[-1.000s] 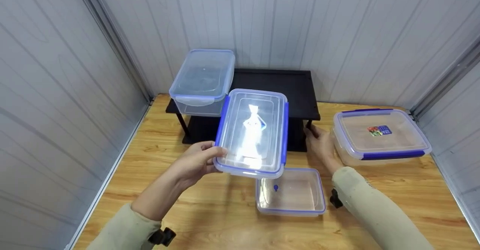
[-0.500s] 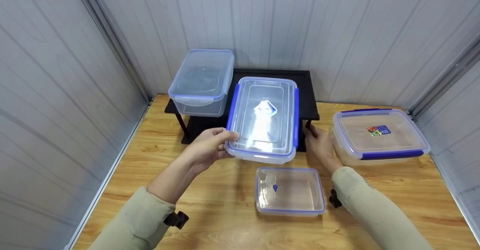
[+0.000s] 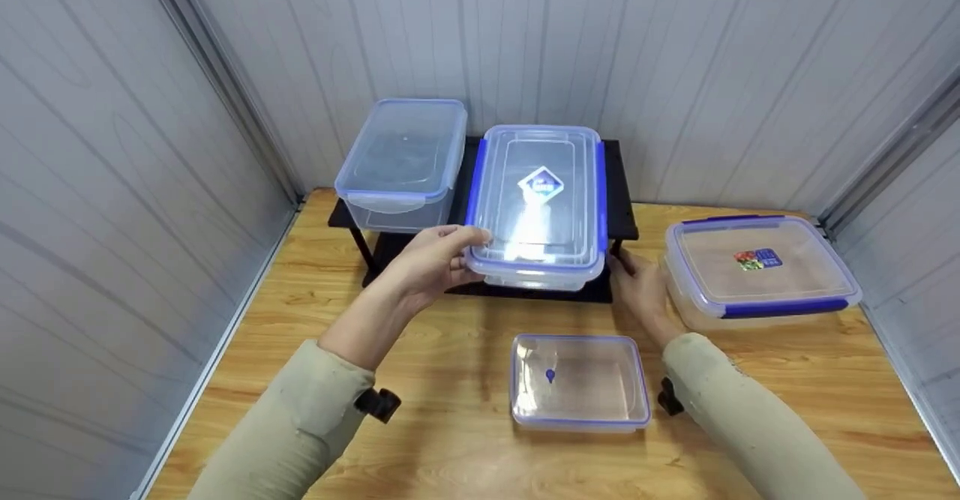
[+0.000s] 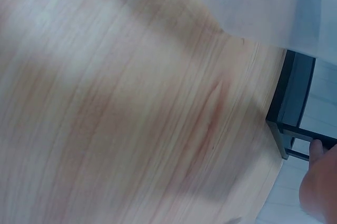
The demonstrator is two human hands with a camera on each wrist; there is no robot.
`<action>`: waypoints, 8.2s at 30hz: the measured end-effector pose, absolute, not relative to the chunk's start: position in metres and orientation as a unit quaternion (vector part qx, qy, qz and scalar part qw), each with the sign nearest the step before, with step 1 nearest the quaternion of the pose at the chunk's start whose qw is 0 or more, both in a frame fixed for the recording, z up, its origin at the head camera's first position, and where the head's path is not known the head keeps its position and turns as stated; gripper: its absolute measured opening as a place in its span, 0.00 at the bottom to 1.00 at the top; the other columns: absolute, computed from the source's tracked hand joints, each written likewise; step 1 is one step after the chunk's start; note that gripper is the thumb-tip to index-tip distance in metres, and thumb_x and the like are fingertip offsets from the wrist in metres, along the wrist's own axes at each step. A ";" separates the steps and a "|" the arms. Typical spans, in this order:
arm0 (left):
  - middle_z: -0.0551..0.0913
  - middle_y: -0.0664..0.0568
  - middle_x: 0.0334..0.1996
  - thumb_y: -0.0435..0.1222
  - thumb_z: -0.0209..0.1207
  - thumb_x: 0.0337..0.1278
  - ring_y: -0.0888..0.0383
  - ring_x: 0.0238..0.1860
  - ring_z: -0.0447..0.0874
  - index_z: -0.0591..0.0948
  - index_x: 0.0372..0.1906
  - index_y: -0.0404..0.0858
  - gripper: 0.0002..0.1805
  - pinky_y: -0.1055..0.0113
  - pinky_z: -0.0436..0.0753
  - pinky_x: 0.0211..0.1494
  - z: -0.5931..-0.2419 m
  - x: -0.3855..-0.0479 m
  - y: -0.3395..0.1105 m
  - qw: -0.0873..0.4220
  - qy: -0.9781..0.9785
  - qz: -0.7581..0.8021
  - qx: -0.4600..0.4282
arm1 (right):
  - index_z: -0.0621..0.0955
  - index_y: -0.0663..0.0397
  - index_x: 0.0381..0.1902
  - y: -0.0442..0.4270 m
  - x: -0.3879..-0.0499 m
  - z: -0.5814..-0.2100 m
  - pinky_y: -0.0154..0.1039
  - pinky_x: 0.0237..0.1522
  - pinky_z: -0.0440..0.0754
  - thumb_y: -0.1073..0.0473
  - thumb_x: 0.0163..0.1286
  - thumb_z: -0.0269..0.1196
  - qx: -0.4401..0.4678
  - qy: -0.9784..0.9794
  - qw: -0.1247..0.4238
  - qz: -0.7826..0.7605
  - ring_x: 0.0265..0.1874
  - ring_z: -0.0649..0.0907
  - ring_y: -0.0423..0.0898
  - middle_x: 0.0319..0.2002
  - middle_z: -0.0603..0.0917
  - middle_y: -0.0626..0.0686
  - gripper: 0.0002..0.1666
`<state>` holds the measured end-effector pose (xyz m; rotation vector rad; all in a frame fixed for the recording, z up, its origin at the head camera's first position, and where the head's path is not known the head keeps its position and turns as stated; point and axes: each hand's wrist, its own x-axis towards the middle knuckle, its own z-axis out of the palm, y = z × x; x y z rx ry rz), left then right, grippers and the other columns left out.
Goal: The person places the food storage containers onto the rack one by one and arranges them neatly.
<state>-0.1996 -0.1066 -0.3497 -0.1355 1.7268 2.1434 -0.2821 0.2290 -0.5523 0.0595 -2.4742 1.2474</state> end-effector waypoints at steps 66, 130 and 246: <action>0.84 0.47 0.34 0.34 0.68 0.63 0.58 0.31 0.82 0.80 0.50 0.27 0.17 0.70 0.90 0.42 -0.367 -0.290 -0.060 0.125 0.624 0.760 -0.135 | 0.89 0.60 0.56 0.229 -0.281 -0.550 0.64 0.58 0.84 0.59 0.78 0.67 0.009 -0.880 0.168 0.444 0.54 0.88 0.67 0.52 0.89 0.64 0.15; 0.82 0.39 0.55 0.43 0.74 0.66 0.48 0.45 0.88 0.79 0.60 0.27 0.29 0.62 0.93 0.51 -0.402 -0.227 -0.076 0.121 0.694 0.704 -0.087 | 0.86 0.63 0.61 0.237 -0.282 -0.544 0.60 0.63 0.84 0.58 0.81 0.63 0.020 -0.879 0.118 0.461 0.59 0.86 0.62 0.57 0.87 0.64 0.19; 0.85 0.45 0.37 0.32 0.69 0.69 0.55 0.36 0.89 0.82 0.45 0.28 0.10 0.63 0.93 0.49 -0.539 -0.099 -0.093 0.189 0.571 0.773 -0.200 | 0.85 0.64 0.64 0.237 -0.283 -0.546 0.56 0.65 0.83 0.59 0.83 0.61 0.028 -0.879 0.100 0.466 0.61 0.84 0.59 0.59 0.86 0.63 0.19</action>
